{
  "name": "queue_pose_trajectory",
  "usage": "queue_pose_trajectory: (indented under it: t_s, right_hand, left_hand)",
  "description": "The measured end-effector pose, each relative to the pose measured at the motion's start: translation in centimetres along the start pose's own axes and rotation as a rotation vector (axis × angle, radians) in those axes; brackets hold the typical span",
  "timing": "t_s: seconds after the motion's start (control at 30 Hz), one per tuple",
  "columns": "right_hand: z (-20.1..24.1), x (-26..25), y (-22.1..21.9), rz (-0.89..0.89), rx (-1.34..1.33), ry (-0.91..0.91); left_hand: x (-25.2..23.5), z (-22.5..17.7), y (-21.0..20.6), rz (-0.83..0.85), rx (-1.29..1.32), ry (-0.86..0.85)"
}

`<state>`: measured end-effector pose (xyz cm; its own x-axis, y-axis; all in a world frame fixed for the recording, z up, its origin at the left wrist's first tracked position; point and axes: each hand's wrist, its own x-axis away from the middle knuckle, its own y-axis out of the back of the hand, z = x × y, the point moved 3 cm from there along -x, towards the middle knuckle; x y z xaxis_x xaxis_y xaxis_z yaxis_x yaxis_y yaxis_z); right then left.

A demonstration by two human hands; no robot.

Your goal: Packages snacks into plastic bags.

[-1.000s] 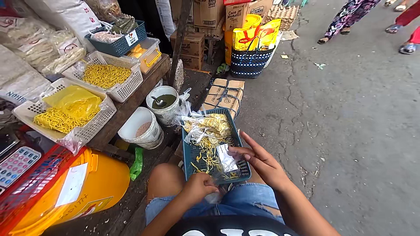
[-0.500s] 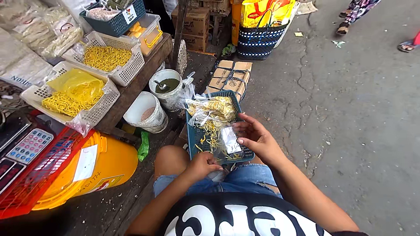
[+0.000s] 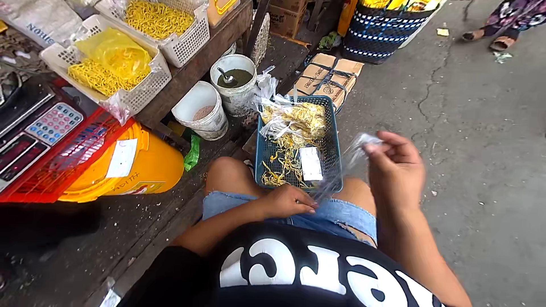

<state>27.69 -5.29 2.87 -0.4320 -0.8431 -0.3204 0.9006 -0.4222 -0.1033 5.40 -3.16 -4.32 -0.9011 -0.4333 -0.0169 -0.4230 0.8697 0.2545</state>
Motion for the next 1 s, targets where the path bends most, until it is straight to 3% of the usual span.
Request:
queue_pose_trajectory:
  t_s: [0.1,0.17,0.3,0.47,0.67,0.83,0.93,1.0]
  right_hand:
    - [0.3,0.1,0.8,-0.067,-0.062,0.001]
    - [-0.4,1.1,0.1,-0.047,-0.065,-0.051]
    - [-1.5,1.6,-0.8,-0.014,-0.022,-0.080]
    - [-1.9,1.0,-1.0,-0.034,-0.003,-0.172]
    - [-3.1,2.0,-2.5,0.050,-0.149,-0.347]
    - [-4.0,4.4,-5.5,0.159,-0.074,-0.404]
    - [-6.1,3.2,-5.3,0.173,0.024,-0.343]
    - [-7.7,1.6,-4.4,0.199,0.178,-0.382]
  left_hand:
    - [-0.1,0.3,0.2,0.034,0.038,0.118]
    - [-0.7,0.0,0.8,-0.033,0.072,0.151]
    - [-1.1,0.8,1.4,-0.238,0.145,0.034]
    - [0.1,1.0,3.1,-0.294,0.108,0.062]
    - [0.1,1.1,3.2,-0.257,0.123,0.087]
    - [-1.0,0.1,2.4,-0.241,0.195,0.137]
    - [-1.0,0.1,3.9,-0.326,0.075,0.220]
    - [0.1,0.9,6.0,-0.497,0.067,0.288]
